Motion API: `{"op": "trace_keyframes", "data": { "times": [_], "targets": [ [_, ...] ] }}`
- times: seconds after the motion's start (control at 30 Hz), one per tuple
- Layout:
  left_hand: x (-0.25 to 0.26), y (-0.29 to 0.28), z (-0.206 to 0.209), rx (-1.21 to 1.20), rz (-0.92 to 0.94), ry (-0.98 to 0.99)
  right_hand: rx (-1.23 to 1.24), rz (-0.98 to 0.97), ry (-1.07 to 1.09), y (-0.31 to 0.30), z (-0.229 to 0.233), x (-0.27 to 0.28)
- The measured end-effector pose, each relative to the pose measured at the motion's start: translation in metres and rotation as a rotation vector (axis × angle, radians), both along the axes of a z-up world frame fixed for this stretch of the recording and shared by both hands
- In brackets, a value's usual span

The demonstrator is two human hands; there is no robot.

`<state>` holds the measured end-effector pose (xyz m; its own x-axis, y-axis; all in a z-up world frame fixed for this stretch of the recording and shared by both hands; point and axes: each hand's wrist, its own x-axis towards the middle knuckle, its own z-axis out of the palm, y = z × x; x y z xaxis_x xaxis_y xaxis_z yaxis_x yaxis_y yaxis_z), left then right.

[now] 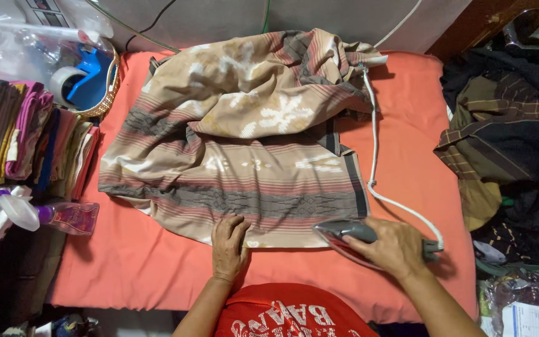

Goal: Ironing a patterned sarong on a flat mattress surface.

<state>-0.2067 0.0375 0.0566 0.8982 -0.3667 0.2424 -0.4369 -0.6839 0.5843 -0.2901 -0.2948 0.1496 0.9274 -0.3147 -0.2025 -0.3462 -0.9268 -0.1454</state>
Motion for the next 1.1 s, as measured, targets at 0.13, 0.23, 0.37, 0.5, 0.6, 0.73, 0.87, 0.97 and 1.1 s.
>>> {"op": "trace_keyframes", "data": {
  "times": [0.13,0.23,0.37,0.5,0.6,0.73,0.87,0.97,1.1],
  "targets": [
    [0.001,0.002,-0.005,-0.005,0.024,-0.005,0.027,0.166,-0.162,0.005,-0.027,0.017],
    [0.0,0.004,-0.009,-0.016,0.035,-0.042,-0.024,0.147,-0.173,-0.002,-0.022,0.052],
    [-0.005,0.007,0.001,-0.039,0.037,-0.125,-0.126,-0.044,-0.114,-0.031,-0.035,0.108],
    [-0.012,0.019,0.009,-0.012,0.043,-0.186,-0.106,-0.03,-0.119,-0.031,-0.05,0.111],
    [-0.016,0.029,0.002,0.067,0.143,-0.149,0.009,0.143,0.021,0.017,-0.011,0.081],
    [-0.016,0.047,-0.023,0.159,0.263,-0.049,0.096,0.362,-0.153,0.039,-0.032,0.044],
    [-0.016,0.053,-0.032,0.004,0.377,0.085,0.035,0.39,-0.195,0.042,-0.024,0.064],
    [-0.017,0.061,-0.055,-0.358,0.463,0.193,-0.014,0.331,-0.176,0.051,-0.016,0.074],
    [-0.005,0.069,-0.098,-1.09,0.532,0.272,0.033,0.483,-0.145,0.074,-0.034,0.053]
  ]
}}
